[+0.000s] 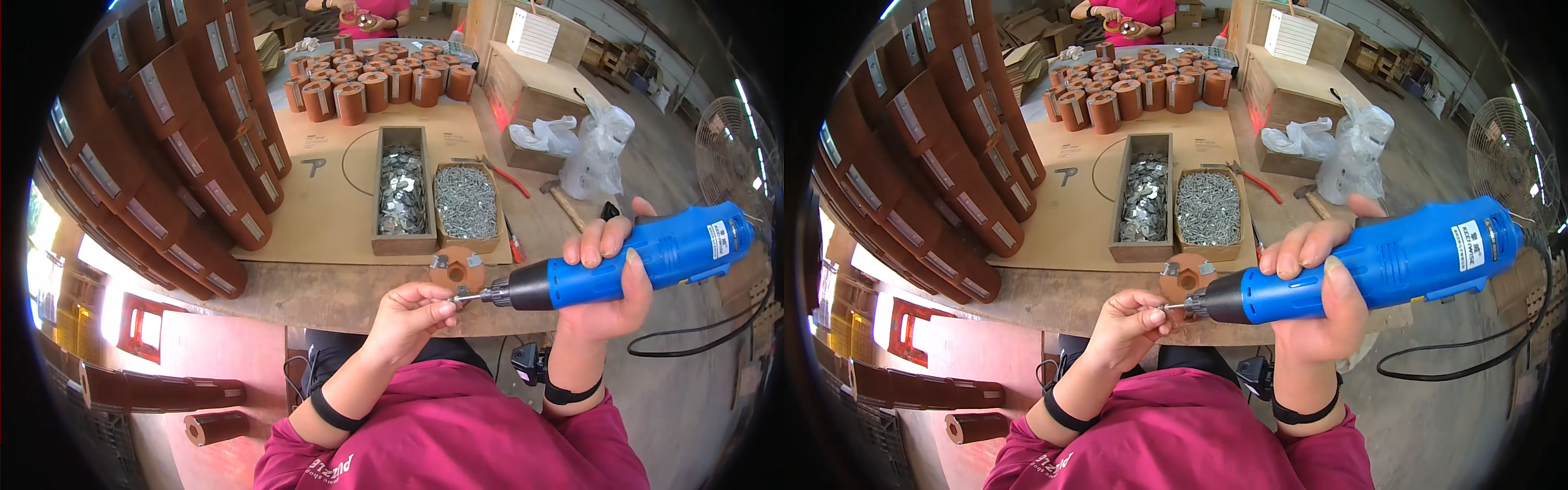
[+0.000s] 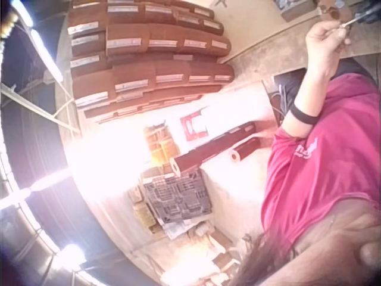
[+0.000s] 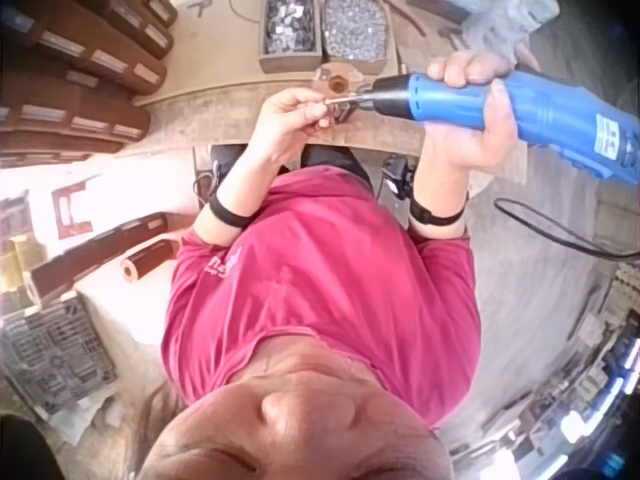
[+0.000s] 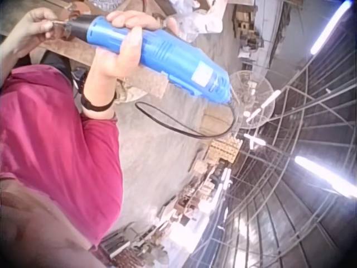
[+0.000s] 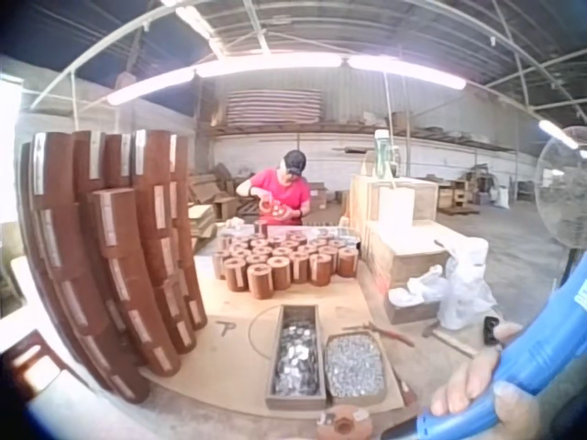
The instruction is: Assemble metal brackets and cylinders into furniture components using an electric screwdriver and a hammer.
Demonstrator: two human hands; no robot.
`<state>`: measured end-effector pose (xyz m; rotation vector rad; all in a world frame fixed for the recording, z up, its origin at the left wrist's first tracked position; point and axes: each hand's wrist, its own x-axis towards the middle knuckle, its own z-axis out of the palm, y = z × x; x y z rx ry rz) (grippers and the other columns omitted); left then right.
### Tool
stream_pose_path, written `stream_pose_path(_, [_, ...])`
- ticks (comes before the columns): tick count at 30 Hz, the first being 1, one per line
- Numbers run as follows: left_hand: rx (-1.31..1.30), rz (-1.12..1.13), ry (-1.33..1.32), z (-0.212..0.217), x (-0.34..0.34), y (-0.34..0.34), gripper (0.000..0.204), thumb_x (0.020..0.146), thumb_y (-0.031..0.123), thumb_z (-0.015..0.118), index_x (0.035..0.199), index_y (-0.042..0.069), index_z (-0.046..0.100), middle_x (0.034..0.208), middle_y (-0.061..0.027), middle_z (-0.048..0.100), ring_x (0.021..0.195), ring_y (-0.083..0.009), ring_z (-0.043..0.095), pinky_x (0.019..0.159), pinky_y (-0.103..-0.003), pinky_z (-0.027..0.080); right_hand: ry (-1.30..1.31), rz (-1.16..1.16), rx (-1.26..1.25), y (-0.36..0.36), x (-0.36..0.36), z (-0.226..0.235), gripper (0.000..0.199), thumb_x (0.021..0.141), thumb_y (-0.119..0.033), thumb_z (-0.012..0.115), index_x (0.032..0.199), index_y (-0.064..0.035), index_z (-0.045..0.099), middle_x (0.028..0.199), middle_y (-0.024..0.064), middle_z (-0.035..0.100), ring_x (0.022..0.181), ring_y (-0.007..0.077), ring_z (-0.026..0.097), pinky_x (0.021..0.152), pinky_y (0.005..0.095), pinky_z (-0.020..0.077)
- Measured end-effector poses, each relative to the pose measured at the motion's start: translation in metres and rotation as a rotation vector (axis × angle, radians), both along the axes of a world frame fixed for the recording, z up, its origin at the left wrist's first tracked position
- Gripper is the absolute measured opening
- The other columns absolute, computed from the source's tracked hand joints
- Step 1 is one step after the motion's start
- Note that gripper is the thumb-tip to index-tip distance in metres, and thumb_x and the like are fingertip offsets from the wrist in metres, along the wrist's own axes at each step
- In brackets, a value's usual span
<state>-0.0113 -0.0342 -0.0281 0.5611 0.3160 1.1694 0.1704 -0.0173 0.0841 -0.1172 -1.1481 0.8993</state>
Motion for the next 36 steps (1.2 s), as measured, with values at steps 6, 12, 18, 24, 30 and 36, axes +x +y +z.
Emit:
stream_pose_path(6, [0.007, 0.016, 0.091, 0.005, -0.001, -0.002, 0.009, 0.08, 0.001, 0.06, 0.09, 0.001, 0.062, 0.084, -0.0137, 0.064, 0.073, -0.0182, 0.06, 0.07, -0.031, 0.051, -0.008, -0.035, -0.012, -0.004, -0.001, 0.001, 0.052, 0.082, -0.016, 0.045, 0.127, 0.0027, 0.026, 0.082, 0.0083, 0.045, 0.07, 0.0163, 0.046, 0.064, 0.0334, 0.044])
stream_pose_path(12, [0.092, 0.015, 0.245, 0.009, -0.001, 0.0, 0.007, 0.082, 0.004, 0.059, 0.087, -0.001, 0.061, 0.082, -0.0107, 0.063, 0.074, -0.0167, 0.06, 0.069, -0.03, 0.05, -0.06, -0.037, -0.011, -0.003, 0.001, 0.0, 0.056, 0.081, -0.017, 0.047, 0.128, 0.0024, 0.024, 0.081, 0.0084, 0.045, 0.069, 0.0165, 0.046, 0.062, 0.0333, 0.0439])
stream_pose_path(18, [0.18, 0.024, 0.371, 0.01, -0.003, 0.004, 0.008, 0.084, 0.007, 0.058, 0.086, -0.001, 0.06, 0.081, -0.0085, 0.062, 0.073, -0.015, 0.059, 0.07, -0.028, 0.049, -0.091, -0.019, -0.016, -0.003, 0.0, 0.002, 0.058, 0.08, -0.017, 0.049, 0.129, 0.0016, 0.023, 0.08, 0.0084, 0.046, 0.068, 0.0168, 0.046, 0.061, 0.0333, 0.0438])
stream_pose_path(24, [0.18, 0.007, 0.353, 0.008, -0.002, 0.004, 0.009, 0.085, 0.008, 0.058, 0.086, -0.001, 0.059, 0.08, -0.0081, 0.062, 0.073, -0.0144, 0.058, 0.071, -0.028, 0.048, -0.02, 0.01, -0.048, -0.003, -0.001, 0.005, 0.061, 0.076, -0.01, 0.052, 0.127, 0.0004, 0.021, 0.079, 0.0102, 0.05, 0.068, 0.0199, 0.053, 0.063, 0.0363, 0.0484])
stream_pose_path(30, [0.197, -0.054, 0.434, 0.009, -0.005, 0.005, 0.013, 0.087, 0.01, 0.056, 0.087, -0.002, 0.059, 0.081, -0.0064, 0.062, 0.075, -0.0126, 0.058, 0.071, -0.026, 0.048, -0.037, 0.059, -0.058, -0.001, 0.001, 0.005, 0.063, 0.076, -0.01, 0.054, 0.128, 0.0001, 0.02, 0.08, 0.01, 0.05, 0.068, 0.0204, 0.053, 0.063, 0.0363, 0.0484])
stream_pose_path(36, [0.253, -0.156, 0.485, 0.012, -0.008, 0.008, 0.012, 0.087, 0.009, 0.056, 0.09, -0.002, 0.06, 0.082, -0.0047, 0.062, 0.076, -0.0113, 0.058, 0.073, -0.025, 0.048, -0.08, 0.134, -0.053, 0.0, 0.001, 0.008, 0.064, 0.076, -0.01, 0.057, 0.127, 0.0003, 0.02, 0.078, 0.0101, 0.051, 0.066, 0.0203, 0.053, 0.062, 0.0359, 0.0485])
